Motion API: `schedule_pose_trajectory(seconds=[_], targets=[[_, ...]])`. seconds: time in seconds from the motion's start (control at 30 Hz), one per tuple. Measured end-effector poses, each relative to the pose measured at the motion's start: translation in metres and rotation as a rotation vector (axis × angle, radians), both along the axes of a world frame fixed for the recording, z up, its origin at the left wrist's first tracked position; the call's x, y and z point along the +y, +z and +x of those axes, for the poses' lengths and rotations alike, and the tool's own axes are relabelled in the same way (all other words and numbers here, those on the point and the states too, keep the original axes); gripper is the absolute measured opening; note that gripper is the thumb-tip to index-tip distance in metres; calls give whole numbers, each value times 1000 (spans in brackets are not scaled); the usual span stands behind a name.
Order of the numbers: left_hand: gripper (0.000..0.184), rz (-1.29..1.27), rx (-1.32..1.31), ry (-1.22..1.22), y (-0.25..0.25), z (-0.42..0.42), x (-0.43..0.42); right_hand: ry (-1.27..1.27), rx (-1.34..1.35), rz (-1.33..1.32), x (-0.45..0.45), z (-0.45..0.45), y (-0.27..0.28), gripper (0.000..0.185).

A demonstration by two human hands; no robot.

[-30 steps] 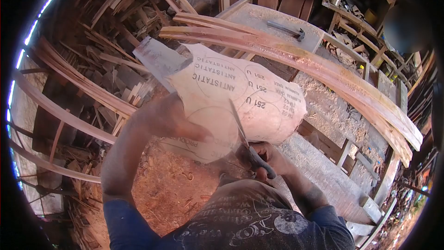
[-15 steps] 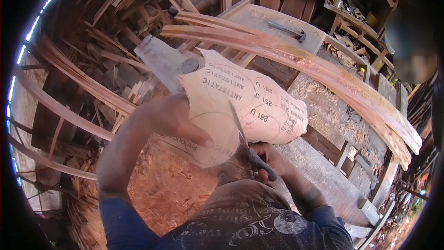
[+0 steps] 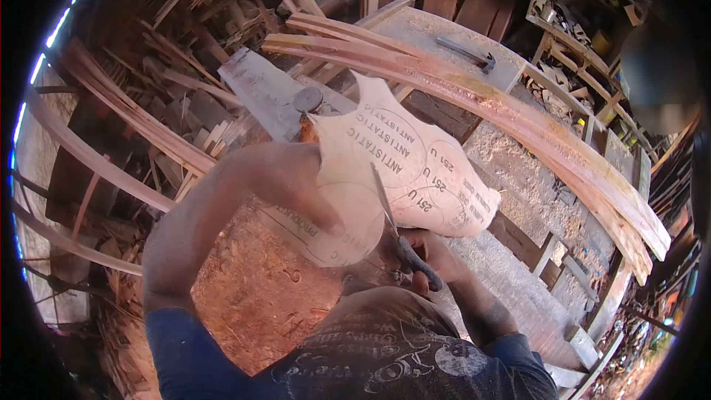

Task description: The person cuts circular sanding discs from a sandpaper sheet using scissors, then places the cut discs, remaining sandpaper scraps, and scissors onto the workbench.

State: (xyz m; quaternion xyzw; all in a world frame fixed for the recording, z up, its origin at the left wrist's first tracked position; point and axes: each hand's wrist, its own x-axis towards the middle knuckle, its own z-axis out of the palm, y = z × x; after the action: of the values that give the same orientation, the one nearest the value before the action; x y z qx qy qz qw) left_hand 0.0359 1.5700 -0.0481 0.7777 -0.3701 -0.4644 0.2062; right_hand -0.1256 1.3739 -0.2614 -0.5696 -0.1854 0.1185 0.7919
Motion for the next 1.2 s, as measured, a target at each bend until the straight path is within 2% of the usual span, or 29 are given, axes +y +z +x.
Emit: schedule_pose_trajectory(seconds=[0.1,0.27,0.33,0.43,0.57,0.7,0.77,0.87,0.93,1.0,1.07,1.13,1.17,1.2], targets=[[63,4,66,-8,-2,3,1,60,-30,-43,-6,1,-17,82],[69,75,100,-30,8,1,-3,17,53,-9,2,-4,16,78],[64,177,-63,-76,-2,7,-1,69,-69,-48,-5,3,0,86],[66,174,-119,-93,-13,12,2,92,-174,-51,-9,7,-6,92],[70,316,-53,-106,-1,8,-7,78,-43,5,-3,0,-10,86],[70,137,-8,-128,-15,15,3,14,20,74,9,0,7,72],[69,92,-5,-142,-17,19,4,5,19,67,8,-1,9,71],[66,-15,-49,-39,-16,36,8,-53,26,38,9,0,11,71],[67,-435,134,304,-64,52,26,-77,51,-13,7,1,24,71],[74,-795,518,502,-92,52,34,-139,8,-22,9,3,30,72],[81,-942,798,521,-87,38,41,-199,-80,5,15,6,26,73],[89,-967,875,522,-82,21,52,-220,-116,32,12,8,15,74],[92,-1018,715,624,-81,7,54,-223,-121,47,11,9,11,74],[87,-1076,500,794,-85,-11,51,-213,-98,39,10,11,15,74]])
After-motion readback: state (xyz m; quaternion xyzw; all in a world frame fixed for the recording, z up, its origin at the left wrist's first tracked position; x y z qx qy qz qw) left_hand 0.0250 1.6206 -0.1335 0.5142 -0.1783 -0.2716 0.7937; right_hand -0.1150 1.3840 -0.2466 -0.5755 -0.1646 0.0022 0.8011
